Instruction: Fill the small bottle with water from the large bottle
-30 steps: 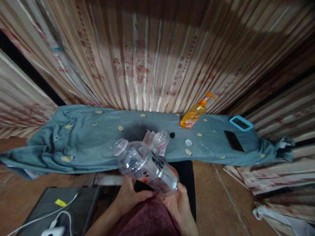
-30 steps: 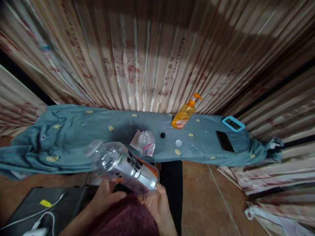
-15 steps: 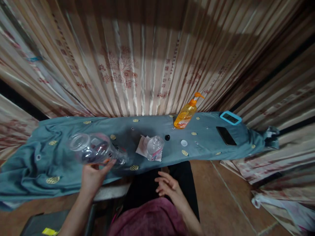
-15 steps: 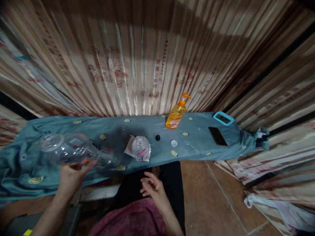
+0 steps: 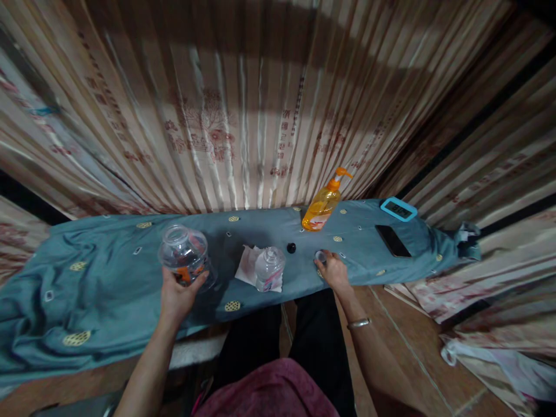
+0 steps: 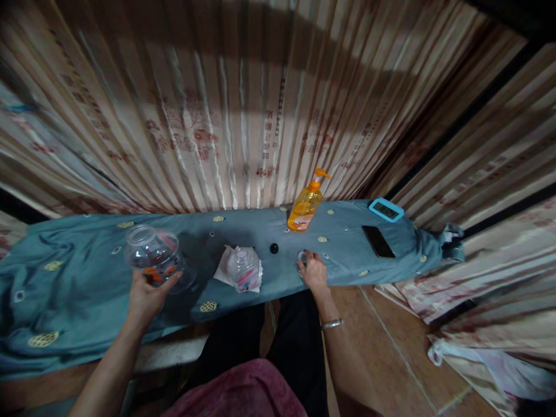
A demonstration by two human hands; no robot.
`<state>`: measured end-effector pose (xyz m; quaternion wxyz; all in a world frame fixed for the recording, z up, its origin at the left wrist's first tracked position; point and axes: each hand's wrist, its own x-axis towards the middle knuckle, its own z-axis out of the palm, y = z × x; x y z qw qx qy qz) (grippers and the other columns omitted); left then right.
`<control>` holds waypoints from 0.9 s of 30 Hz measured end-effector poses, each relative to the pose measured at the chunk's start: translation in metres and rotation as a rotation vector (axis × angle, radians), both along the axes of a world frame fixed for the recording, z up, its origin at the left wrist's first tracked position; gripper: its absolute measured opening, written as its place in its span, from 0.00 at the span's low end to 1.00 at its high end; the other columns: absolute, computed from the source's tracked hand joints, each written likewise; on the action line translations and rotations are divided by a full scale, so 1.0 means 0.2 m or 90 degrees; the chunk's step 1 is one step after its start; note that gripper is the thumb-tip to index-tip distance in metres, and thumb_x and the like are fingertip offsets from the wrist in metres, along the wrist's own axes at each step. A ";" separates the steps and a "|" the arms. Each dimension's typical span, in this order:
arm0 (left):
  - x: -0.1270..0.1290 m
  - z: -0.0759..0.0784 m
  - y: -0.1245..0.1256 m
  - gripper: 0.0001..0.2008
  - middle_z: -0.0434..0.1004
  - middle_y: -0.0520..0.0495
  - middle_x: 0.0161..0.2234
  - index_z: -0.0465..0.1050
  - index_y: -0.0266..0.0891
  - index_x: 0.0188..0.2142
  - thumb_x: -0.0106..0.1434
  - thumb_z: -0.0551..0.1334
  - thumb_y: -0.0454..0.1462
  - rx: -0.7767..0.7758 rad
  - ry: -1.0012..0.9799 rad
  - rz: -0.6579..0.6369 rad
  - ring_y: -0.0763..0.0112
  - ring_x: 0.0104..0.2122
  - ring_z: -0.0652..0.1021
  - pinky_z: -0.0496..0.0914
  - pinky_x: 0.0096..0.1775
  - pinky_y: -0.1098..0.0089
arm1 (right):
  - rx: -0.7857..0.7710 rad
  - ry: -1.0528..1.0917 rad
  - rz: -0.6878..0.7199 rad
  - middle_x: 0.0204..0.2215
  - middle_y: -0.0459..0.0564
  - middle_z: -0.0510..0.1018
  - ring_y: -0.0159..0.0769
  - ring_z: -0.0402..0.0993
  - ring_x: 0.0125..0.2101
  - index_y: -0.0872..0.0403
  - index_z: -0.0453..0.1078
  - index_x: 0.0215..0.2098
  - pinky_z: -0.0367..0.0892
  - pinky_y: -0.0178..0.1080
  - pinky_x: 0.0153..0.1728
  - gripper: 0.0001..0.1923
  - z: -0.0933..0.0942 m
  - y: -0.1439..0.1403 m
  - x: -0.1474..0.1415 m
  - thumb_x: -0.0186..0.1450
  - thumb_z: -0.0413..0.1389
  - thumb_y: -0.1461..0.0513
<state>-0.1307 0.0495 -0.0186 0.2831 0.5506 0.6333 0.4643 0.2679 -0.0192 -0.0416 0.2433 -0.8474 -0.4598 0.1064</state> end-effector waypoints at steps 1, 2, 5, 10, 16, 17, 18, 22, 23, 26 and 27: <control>0.00 0.01 0.00 0.35 0.79 0.41 0.42 0.64 0.39 0.49 0.44 0.70 0.50 -0.007 -0.012 -0.003 0.57 0.38 0.81 0.76 0.43 0.57 | 0.007 0.022 0.005 0.49 0.54 0.70 0.41 0.71 0.46 0.56 0.67 0.53 0.71 0.47 0.47 0.18 0.01 0.01 0.00 0.70 0.57 0.54; 0.01 0.01 0.00 0.35 0.78 0.41 0.42 0.64 0.39 0.48 0.44 0.71 0.50 -0.011 -0.021 -0.003 0.57 0.38 0.81 0.76 0.44 0.57 | 0.019 0.051 0.007 0.47 0.53 0.71 0.40 0.71 0.45 0.57 0.68 0.51 0.72 0.46 0.46 0.17 0.02 0.02 0.00 0.70 0.57 0.54; 0.00 0.01 -0.02 0.34 0.78 0.43 0.40 0.65 0.39 0.47 0.43 0.71 0.50 -0.014 -0.027 0.002 0.58 0.37 0.80 0.76 0.43 0.59 | 0.076 0.137 0.032 0.41 0.52 0.74 0.37 0.73 0.40 0.58 0.69 0.47 0.72 0.45 0.45 0.16 0.11 -0.04 -0.04 0.70 0.58 0.54; -0.03 0.04 -0.14 0.35 0.76 0.42 0.43 0.65 0.38 0.49 0.44 0.71 0.49 0.046 0.053 -0.006 0.55 0.41 0.80 0.75 0.44 0.57 | 0.232 0.280 0.186 0.46 0.54 0.75 0.39 0.75 0.44 0.54 0.63 0.56 0.73 0.39 0.45 0.28 0.39 -0.35 -0.37 0.66 0.57 0.46; -0.02 0.09 -0.40 0.33 0.70 0.39 0.53 0.61 0.40 0.56 0.52 0.68 0.39 0.178 0.161 -0.153 0.52 0.54 0.73 0.70 0.54 0.54 | 0.352 0.093 0.440 0.53 0.50 0.71 0.31 0.75 0.44 0.50 0.64 0.58 0.71 0.29 0.44 0.20 0.69 -0.47 -0.79 0.68 0.56 0.64; -0.01 0.10 -0.43 0.33 0.69 0.39 0.55 0.61 0.41 0.57 0.52 0.68 0.39 0.194 0.172 -0.173 0.51 0.55 0.72 0.70 0.55 0.53 | 0.356 0.077 0.460 0.53 0.51 0.71 0.31 0.75 0.42 0.51 0.63 0.58 0.72 0.29 0.43 0.20 0.71 -0.44 -0.82 0.68 0.55 0.65; 0.00 0.10 -0.46 0.34 0.68 0.38 0.56 0.60 0.41 0.58 0.53 0.68 0.38 0.210 0.184 -0.190 0.50 0.56 0.71 0.69 0.56 0.53 | 0.357 0.070 0.481 0.52 0.52 0.71 0.31 0.76 0.40 0.53 0.63 0.58 0.73 0.30 0.42 0.19 0.72 -0.41 -0.84 0.68 0.55 0.65; -0.01 0.09 -0.52 0.33 0.69 0.37 0.55 0.60 0.41 0.59 0.55 0.68 0.37 0.252 0.226 -0.216 0.49 0.55 0.71 0.70 0.54 0.52 | 0.347 0.036 0.570 0.53 0.54 0.71 0.36 0.73 0.48 0.56 0.62 0.59 0.71 0.35 0.50 0.19 0.70 -0.33 -0.85 0.70 0.55 0.64; -0.02 0.09 -0.52 0.33 0.70 0.37 0.54 0.60 0.40 0.58 0.55 0.68 0.36 0.258 0.240 -0.216 0.50 0.54 0.72 0.70 0.53 0.52 | 0.340 0.022 0.585 0.53 0.54 0.71 0.37 0.72 0.51 0.55 0.61 0.59 0.70 0.38 0.53 0.20 0.70 -0.33 -0.85 0.70 0.55 0.63; -0.06 0.06 -0.50 0.32 0.71 0.37 0.52 0.60 0.39 0.58 0.55 0.67 0.35 0.282 0.287 -0.214 0.50 0.52 0.72 0.70 0.52 0.52 | 0.304 -0.009 0.610 0.52 0.53 0.72 0.40 0.72 0.50 0.54 0.60 0.59 0.70 0.43 0.53 0.22 0.72 -0.33 -0.85 0.69 0.58 0.64; -0.07 0.05 -0.49 0.32 0.71 0.36 0.52 0.60 0.38 0.58 0.55 0.67 0.35 0.293 0.302 -0.213 0.50 0.52 0.72 0.69 0.52 0.52 | 0.291 -0.011 0.615 0.52 0.52 0.72 0.40 0.73 0.47 0.54 0.60 0.59 0.71 0.43 0.52 0.23 0.73 -0.32 -0.85 0.67 0.59 0.65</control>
